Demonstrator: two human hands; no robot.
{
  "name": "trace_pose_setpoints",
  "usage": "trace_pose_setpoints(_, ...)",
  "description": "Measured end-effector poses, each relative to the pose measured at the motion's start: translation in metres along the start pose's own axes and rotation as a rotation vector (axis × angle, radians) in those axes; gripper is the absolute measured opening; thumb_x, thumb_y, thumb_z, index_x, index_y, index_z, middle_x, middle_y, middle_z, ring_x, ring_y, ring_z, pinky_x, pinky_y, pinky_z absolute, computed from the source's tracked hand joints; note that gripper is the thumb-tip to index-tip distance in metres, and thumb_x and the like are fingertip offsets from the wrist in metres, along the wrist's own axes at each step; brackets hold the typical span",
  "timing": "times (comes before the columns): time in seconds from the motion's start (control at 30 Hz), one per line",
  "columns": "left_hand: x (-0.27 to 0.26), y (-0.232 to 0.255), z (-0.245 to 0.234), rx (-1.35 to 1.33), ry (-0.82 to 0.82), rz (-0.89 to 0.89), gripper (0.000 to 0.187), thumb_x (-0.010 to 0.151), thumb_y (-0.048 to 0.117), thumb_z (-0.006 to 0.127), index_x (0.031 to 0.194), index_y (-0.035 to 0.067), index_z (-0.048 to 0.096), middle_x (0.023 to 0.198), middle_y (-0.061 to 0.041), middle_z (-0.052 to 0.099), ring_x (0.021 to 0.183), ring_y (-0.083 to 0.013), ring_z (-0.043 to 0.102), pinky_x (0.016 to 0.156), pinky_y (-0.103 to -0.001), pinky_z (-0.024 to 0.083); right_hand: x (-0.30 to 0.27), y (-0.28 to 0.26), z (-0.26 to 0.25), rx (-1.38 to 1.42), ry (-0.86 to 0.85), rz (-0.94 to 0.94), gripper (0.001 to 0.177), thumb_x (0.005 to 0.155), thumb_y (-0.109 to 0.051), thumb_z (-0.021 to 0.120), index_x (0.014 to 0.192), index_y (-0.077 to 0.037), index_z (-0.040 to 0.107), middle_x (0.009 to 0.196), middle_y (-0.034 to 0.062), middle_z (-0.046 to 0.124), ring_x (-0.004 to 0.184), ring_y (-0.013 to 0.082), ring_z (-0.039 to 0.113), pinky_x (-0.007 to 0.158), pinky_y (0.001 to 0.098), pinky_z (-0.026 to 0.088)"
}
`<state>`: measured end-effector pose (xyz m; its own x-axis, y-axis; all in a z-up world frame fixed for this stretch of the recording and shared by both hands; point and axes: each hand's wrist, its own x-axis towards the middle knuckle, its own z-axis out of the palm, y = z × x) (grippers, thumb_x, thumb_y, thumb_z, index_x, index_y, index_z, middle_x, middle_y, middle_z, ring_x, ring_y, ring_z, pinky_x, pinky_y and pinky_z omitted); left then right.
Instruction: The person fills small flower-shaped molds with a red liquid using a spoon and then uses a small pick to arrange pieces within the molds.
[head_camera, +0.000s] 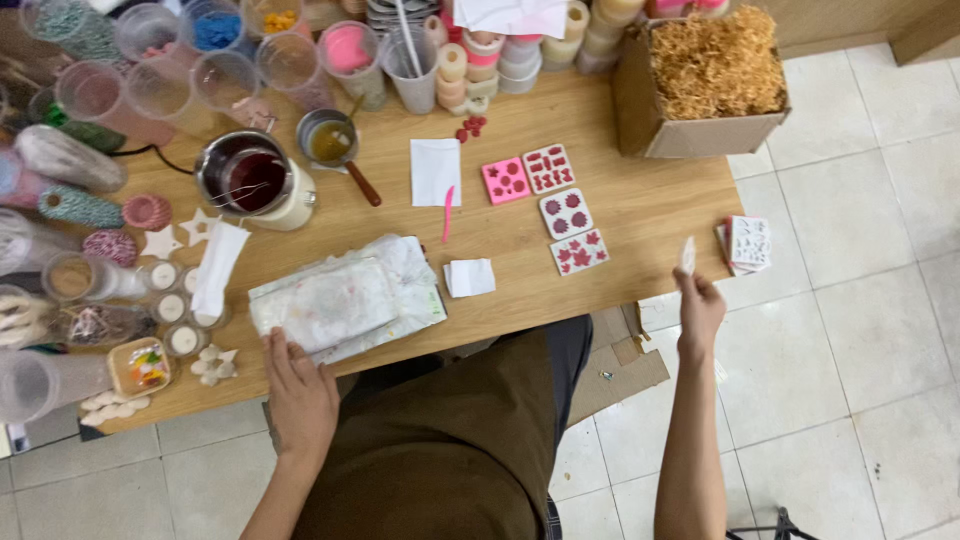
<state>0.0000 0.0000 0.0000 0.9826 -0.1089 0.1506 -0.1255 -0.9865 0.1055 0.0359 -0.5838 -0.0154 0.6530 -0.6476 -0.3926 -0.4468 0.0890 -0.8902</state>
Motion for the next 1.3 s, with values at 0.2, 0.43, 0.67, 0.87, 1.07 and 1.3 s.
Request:
trace_pose_setpoints(0.2, 0.008, 0.010, -0.019, 0.032, 0.096, -0.018, 0.042, 0.095, 0.007, 0.061, 0.128, -0.017, 0.048, 0.152, -0.031, 0.041, 0.145, -0.0452, 0.041, 0.101, -0.051, 0.054, -0.162, 0.010, 0.121, -0.044, -0.209, -0.194, 0.045, 0.089, -0.016, 0.073, 0.131, -0.003, 0.067, 0.098, 0.0050, 0.062, 0.087, 0.0127, 0.054, 0.079, 0.0290, 0.047)
trace_pose_setpoints(0.43, 0.001, -0.003, -0.004, -0.090, 0.124, 0.007, 0.043, 0.092, 0.006, 0.062, 0.129, -0.012, 0.051, 0.155, -0.029, 0.040, 0.145, -0.0421, 0.041, 0.098, -0.050, 0.055, -0.253, -0.081, 0.271, -0.526, -0.686, -1.080, 0.065, 0.060, -0.018, 0.085, 0.121, -0.008, 0.064, 0.120, 0.0143, 0.056, 0.113, 0.0330, 0.054, 0.096, 0.0418, 0.045)
trace_pose_setpoints(0.67, -0.001, -0.007, -0.012, -0.243, 0.051, -0.042, 0.047, 0.090, 0.006, 0.063, 0.134, -0.008, 0.051, 0.160, -0.023, 0.035, 0.149, -0.0356, 0.036, 0.095, -0.048, 0.053, -0.263, -0.094, 0.333, -0.759, -0.812, -1.189, 0.066, 0.063, -0.024, 0.085, 0.124, -0.008, 0.065, 0.121, 0.0122, 0.058, 0.116, 0.0334, 0.055, 0.098, 0.0449, 0.042)
trace_pose_setpoints(0.87, 0.000, -0.015, -0.025, -0.455, 0.078, -0.048, 0.045, 0.097, 0.011, 0.059, 0.139, -0.003, 0.048, 0.163, -0.016, 0.034, 0.153, -0.0298, 0.032, 0.114, -0.048, 0.044, -0.273, -0.107, 0.323, -0.660, -0.745, -1.176, 0.069, 0.073, -0.021, 0.086, 0.135, -0.004, 0.062, 0.125, 0.0149, 0.059, 0.113, 0.0324, 0.056, 0.096, 0.0437, 0.045)
trace_pose_setpoints(1.07, 0.024, -0.055, -0.050, -0.365, 0.231, -0.092, 0.045, 0.104, 0.028, 0.057, 0.140, 0.007, 0.043, 0.155, -0.015, 0.047, 0.147, -0.0305, 0.044, 0.123, -0.057, 0.028, -0.256, -0.096, 0.268, -0.417, -0.368, -0.837, 0.013, 0.088, -0.004, 0.080, 0.101, -0.002, 0.080, 0.097, 0.0072, 0.068, 0.086, 0.0176, 0.060, 0.074, 0.0286, 0.050)
trace_pose_setpoints(1.3, 0.123, -0.141, -0.041, -0.775, 0.028, -0.331, 0.069, 0.102, 0.042, 0.066, 0.146, -0.004, 0.040, 0.146, -0.026, 0.051, 0.137, -0.0407, 0.051, 0.112, -0.048, 0.043, -0.247, -0.082, 0.231, -0.369, -0.178, -0.760, 0.016, 0.106, -0.010, 0.067, 0.105, 0.000, 0.079, 0.096, 0.0075, 0.072, 0.087, 0.0122, 0.062, 0.082, 0.0272, 0.050)
